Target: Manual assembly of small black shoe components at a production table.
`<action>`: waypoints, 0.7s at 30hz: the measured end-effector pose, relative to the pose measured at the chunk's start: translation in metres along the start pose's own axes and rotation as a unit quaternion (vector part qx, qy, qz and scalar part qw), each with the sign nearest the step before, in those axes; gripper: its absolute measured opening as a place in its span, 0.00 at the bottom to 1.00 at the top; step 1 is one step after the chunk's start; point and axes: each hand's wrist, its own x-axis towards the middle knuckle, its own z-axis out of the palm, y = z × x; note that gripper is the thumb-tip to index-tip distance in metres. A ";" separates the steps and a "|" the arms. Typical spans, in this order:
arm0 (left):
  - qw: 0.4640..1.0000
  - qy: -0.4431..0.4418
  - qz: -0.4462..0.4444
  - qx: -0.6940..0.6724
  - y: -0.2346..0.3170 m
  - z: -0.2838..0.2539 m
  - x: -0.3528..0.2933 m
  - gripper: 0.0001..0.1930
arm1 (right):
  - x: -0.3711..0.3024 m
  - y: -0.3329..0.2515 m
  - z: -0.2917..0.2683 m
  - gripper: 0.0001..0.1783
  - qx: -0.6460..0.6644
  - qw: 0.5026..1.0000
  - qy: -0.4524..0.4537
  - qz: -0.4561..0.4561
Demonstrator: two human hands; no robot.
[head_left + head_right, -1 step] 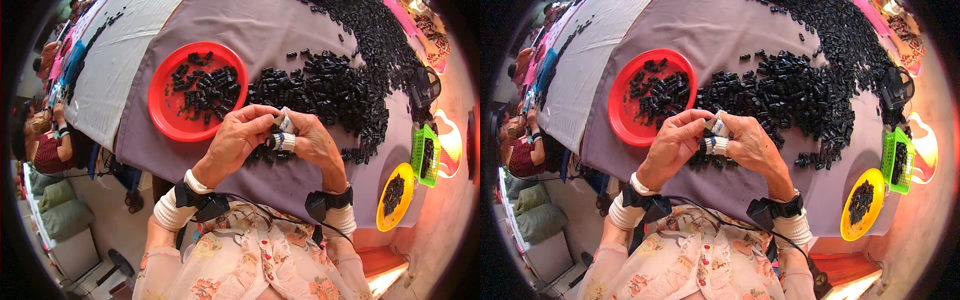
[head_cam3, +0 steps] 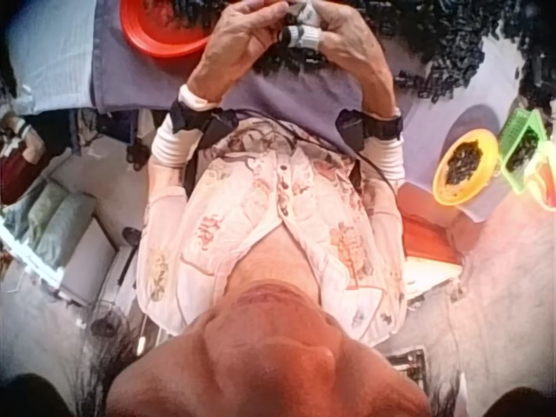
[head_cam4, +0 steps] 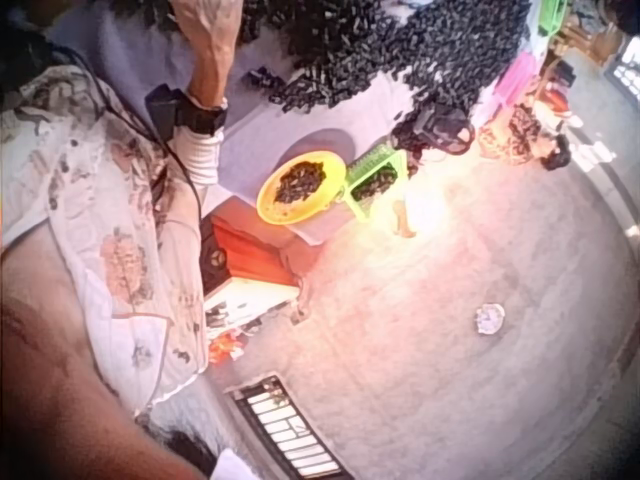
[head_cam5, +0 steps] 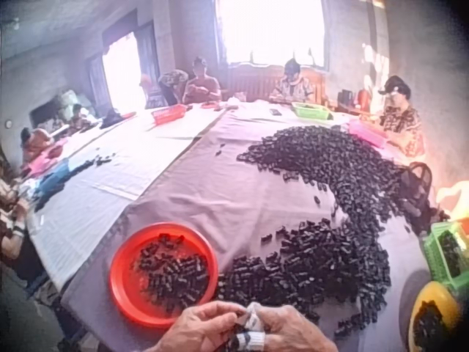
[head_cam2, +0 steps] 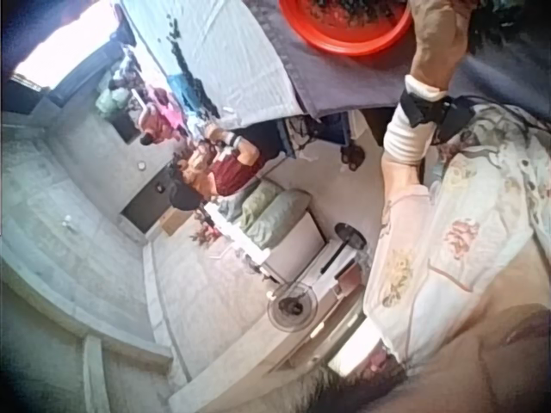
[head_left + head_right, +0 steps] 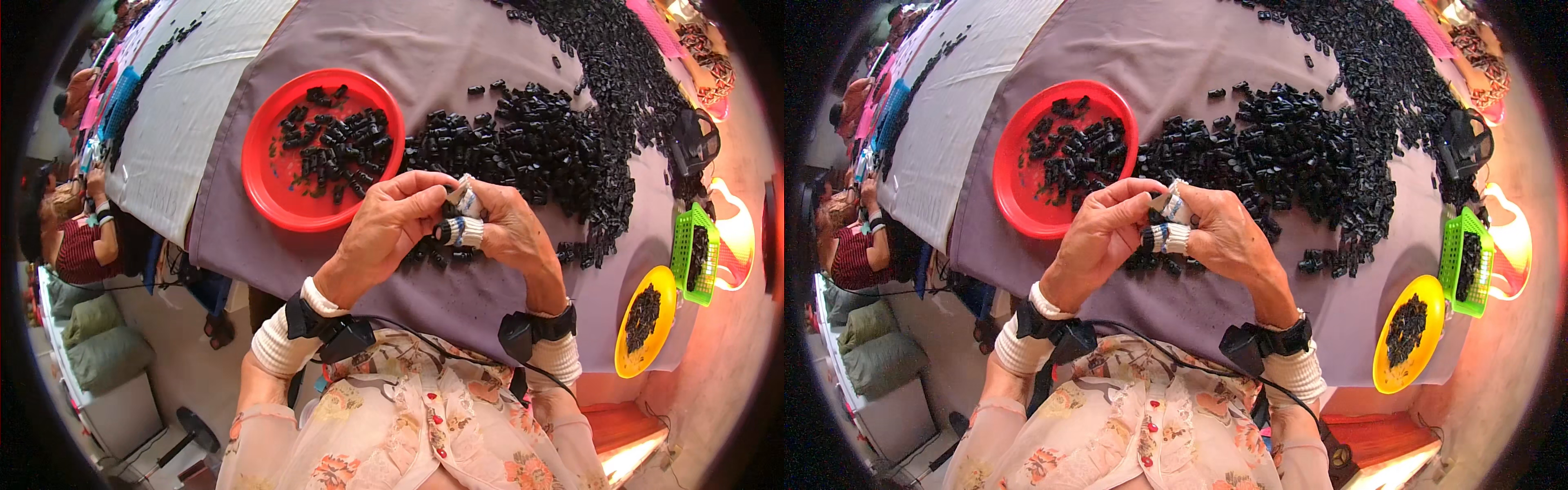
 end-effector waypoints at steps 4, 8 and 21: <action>0.999 -0.017 -0.013 -0.043 0.000 -0.002 0.002 0.10 | -0.002 -0.013 -0.003 0.17 -0.007 0.999 0.016 0.047; 0.999 -0.001 -0.011 -0.033 0.001 0.004 -0.001 0.10 | 0.001 -0.003 -0.005 0.17 -0.045 0.999 0.011 0.012; 0.998 0.025 -0.007 -0.062 -0.003 -0.002 0.004 0.08 | -0.008 -0.010 -0.004 0.15 0.038 0.998 0.051 0.028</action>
